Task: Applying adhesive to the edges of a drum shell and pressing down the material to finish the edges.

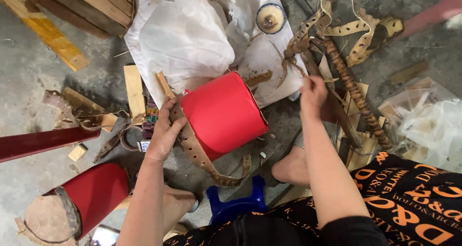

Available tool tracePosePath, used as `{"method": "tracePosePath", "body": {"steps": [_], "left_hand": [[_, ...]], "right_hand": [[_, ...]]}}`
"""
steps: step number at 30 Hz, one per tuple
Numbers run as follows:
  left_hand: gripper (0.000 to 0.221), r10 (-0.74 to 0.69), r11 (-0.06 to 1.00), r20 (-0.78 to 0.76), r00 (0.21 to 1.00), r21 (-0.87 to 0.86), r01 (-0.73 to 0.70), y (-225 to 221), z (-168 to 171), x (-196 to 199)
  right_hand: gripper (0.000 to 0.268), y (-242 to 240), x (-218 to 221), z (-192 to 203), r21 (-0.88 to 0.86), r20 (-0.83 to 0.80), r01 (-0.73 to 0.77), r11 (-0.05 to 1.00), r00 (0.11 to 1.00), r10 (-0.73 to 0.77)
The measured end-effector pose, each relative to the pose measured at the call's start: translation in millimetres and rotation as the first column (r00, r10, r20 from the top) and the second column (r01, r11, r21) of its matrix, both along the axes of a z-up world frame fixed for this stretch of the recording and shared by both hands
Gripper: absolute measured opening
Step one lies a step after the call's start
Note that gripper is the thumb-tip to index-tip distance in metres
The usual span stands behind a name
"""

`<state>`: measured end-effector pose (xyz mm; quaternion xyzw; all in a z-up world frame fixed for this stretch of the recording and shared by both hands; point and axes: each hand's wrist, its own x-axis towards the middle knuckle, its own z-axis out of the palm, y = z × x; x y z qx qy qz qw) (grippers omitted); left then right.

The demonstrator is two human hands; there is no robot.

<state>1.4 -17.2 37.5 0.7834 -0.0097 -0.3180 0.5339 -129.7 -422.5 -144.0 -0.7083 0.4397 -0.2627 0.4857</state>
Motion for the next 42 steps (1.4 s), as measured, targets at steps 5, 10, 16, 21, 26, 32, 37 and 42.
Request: {"method": "tracePosePath", "body": {"steps": [5,10,16,21,26,32,37,42], "left_hand": [[0.087,-0.001,1.000,0.040,0.999,0.017,0.000,-11,2,-4],[0.086,0.040,0.999,0.064,0.997,0.008,-0.041,-8,-13,-6],[0.096,0.035,0.999,0.031,0.999,-0.034,-0.034,-3,-21,-8],[0.090,0.010,1.000,0.037,0.999,-0.002,-0.010,-2,-18,-5],[0.085,-0.032,0.998,0.047,0.998,0.054,0.030,-7,-18,-3],[0.081,0.003,1.000,0.036,0.999,-0.004,-0.002,-5,-13,-8],[0.077,0.017,0.999,0.017,1.000,0.046,-0.018,-7,-14,-8],[0.076,0.010,0.998,0.024,1.000,0.062,-0.012,-8,-9,-10]], "right_hand": [[0.011,-23,-61,-100,-0.030,-0.301,0.279,0.960,0.913,-0.275],[0.053,-13,-45,-91,-0.016,-0.568,0.035,0.999,0.822,-0.038],[0.040,-14,-20,-67,-0.042,-0.778,-0.137,0.990,0.626,0.053],[0.036,-19,-33,-94,-0.011,-0.726,-0.051,0.999,0.687,0.027],[0.033,-20,-46,-76,-0.036,-0.622,0.056,0.998,0.780,-0.066],[0.037,0,-21,-24,0.010,-0.801,-0.222,0.975,0.582,0.140],[0.038,4,-17,-47,-0.002,-0.831,-0.164,0.986,0.549,0.090],[0.042,20,-12,-29,-0.027,-0.865,-0.223,0.974,0.493,0.089]]}}
